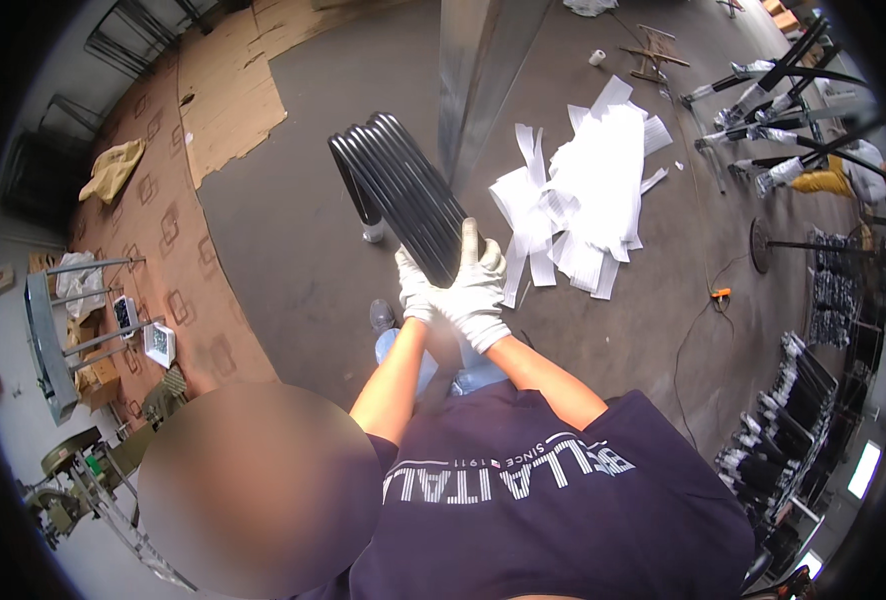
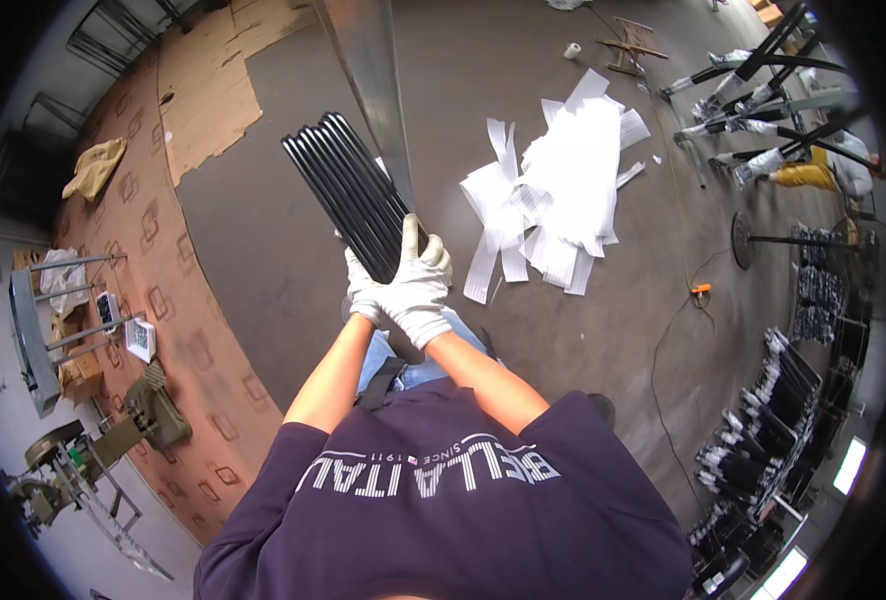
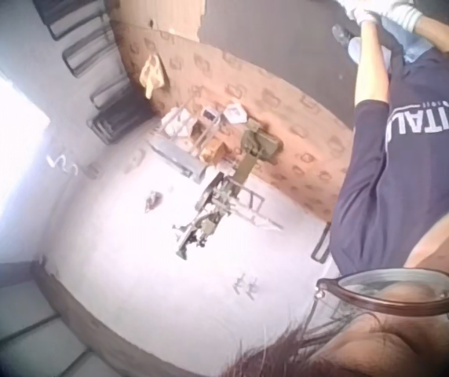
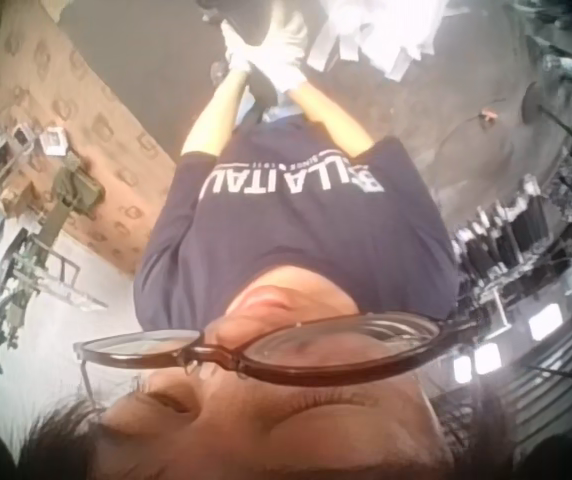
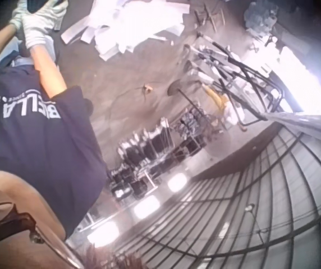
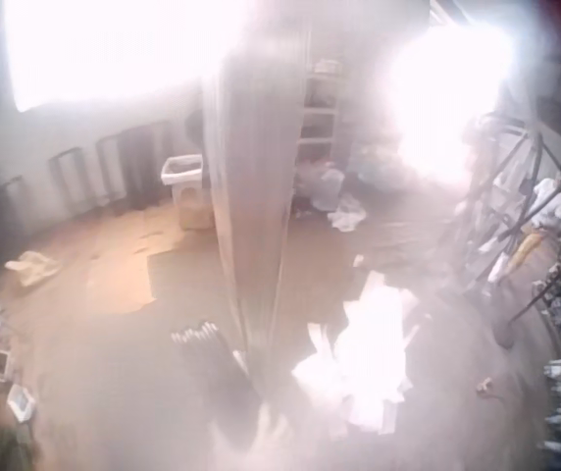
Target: The person wraps black curved metal tubes with plastic film. The person takes a tube from a rack, wraps the middle section with plastic film from a roll, and then hangs the tube back on a rack.
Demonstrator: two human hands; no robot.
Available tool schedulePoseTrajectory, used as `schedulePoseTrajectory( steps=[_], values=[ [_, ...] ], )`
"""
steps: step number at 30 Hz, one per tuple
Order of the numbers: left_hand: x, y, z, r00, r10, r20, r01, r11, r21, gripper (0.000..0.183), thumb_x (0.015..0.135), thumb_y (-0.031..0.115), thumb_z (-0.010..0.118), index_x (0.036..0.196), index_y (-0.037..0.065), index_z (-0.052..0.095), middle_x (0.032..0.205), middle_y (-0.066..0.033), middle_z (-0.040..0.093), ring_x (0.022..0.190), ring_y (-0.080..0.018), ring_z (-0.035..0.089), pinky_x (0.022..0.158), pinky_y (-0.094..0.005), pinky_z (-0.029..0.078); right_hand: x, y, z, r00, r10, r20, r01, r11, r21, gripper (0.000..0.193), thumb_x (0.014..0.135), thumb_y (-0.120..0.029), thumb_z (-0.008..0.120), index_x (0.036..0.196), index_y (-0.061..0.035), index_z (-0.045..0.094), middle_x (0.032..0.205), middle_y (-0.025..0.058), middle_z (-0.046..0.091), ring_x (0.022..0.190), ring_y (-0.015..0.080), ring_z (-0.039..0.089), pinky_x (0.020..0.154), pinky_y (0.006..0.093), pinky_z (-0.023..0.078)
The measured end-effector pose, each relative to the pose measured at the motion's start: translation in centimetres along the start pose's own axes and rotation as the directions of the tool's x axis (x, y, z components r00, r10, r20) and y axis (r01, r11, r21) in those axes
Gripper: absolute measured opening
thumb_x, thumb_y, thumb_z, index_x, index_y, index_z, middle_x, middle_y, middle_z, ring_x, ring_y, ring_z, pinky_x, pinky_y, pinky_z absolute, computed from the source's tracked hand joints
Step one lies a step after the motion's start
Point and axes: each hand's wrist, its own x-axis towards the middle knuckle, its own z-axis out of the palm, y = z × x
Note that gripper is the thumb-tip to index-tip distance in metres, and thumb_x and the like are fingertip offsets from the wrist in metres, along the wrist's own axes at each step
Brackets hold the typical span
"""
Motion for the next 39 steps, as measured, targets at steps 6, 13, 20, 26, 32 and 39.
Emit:
schedulePoseTrajectory(
  steps=[6, 13, 20, 26, 32, 39],
  values=[
    [-2.8, 4.9, -0.8, 0.849, 0.19, 0.494, -0.485, 0.652, 0.583, 0.066, 0.058, 0.02, 0.082, 0.113, 0.005, 0.048, 0.103, -0.0058, 0.057, 0.09, -0.0151, 0.055, 0.08, -0.0301, 0.047, 0.1, 0.9, 0.2, 0.998, 0.009, -0.056, -0.008, 1.0, 0.007, 0.104, 0.053, -0.03, 0.074, 0.139, -0.0172, 0.018, 0.111, 0.0242, 0.036, 0.102, 0.0407, 0.04, 0.09, 0.0462, 0.036],
    [-9.2, 10.6, -4.4, 0.799, -0.332, 0.501, 0.073, 0.881, 0.467, 0.082, 0.055, 0.021, 0.076, 0.125, 0.001, 0.04, 0.115, -0.0132, 0.053, 0.103, -0.0267, 0.053, 0.091, -0.0388, 0.043, -0.1, 1.4, 0.2, 0.997, 0.062, -0.042, -0.061, 0.998, 0.02, 0.106, 0.053, -0.022, 0.076, 0.141, -0.0224, 0.015, 0.107, 0.0199, 0.041, 0.099, 0.0372, 0.043, 0.09, 0.0431, 0.038],
    [-14.6, 10.4, -0.1, 0.782, -0.443, 0.438, 0.254, 0.869, 0.425, 0.078, 0.058, 0.019, 0.072, 0.127, 0.001, 0.039, 0.118, -0.0124, 0.052, 0.108, -0.0274, 0.05, 0.095, -0.0382, 0.039, -1.7, 0.0, 0.6, 0.993, 0.102, 0.056, -0.109, 0.984, 0.144, 0.093, 0.06, -0.027, 0.073, 0.139, -0.0196, 0.023, 0.093, 0.0166, 0.045, 0.09, 0.0329, 0.05, 0.079, 0.0408, 0.043],
    [-15.8, 12.9, -1.4, 0.724, -0.447, 0.526, 0.263, 0.883, 0.389, 0.073, 0.064, 0.036, 0.069, 0.12, -0.003, 0.043, 0.108, -0.0161, 0.056, 0.099, -0.0287, 0.056, 0.09, -0.041, 0.044, -4.3, 1.0, 1.9, 0.902, -0.303, 0.306, -0.029, 0.666, 0.745, 0.057, 0.091, -0.032, 0.045, 0.137, -0.0039, 0.026, 0.139, 0.0152, 0.031, 0.129, 0.0202, 0.029, 0.104, 0.0309, 0.027],
    [-18.6, 16.9, -1.9, 0.849, -0.429, 0.309, 0.252, 0.842, 0.477, 0.052, 0.078, 0.018, 0.062, 0.123, 0.001, 0.044, 0.121, -0.0097, 0.051, 0.114, -0.0209, 0.046, 0.1, -0.034, 0.034, -5.8, -1.7, 3.5, 0.614, -0.478, 0.628, -0.617, 0.206, 0.76, 0.044, 0.093, -0.026, 0.043, 0.131, -0.0044, 0.036, 0.129, 0.0062, 0.043, 0.113, 0.0142, 0.043, 0.095, 0.0268, 0.034],
    [-17.2, 16.0, 2.5, 0.935, -0.326, 0.139, 0.145, 0.711, 0.688, 0.043, 0.086, 0.033, 0.057, 0.117, 0.004, 0.051, 0.108, -0.0048, 0.057, 0.097, -0.0142, 0.053, 0.085, -0.0278, 0.042, -6.0, -4.2, -0.8, 0.676, -0.376, 0.634, -0.686, -0.007, 0.728, 0.056, 0.072, -0.021, 0.071, 0.12, -0.007, 0.047, 0.107, 0.0044, 0.056, 0.099, 0.0147, 0.052, 0.085, 0.0286, 0.042]
  ],
)
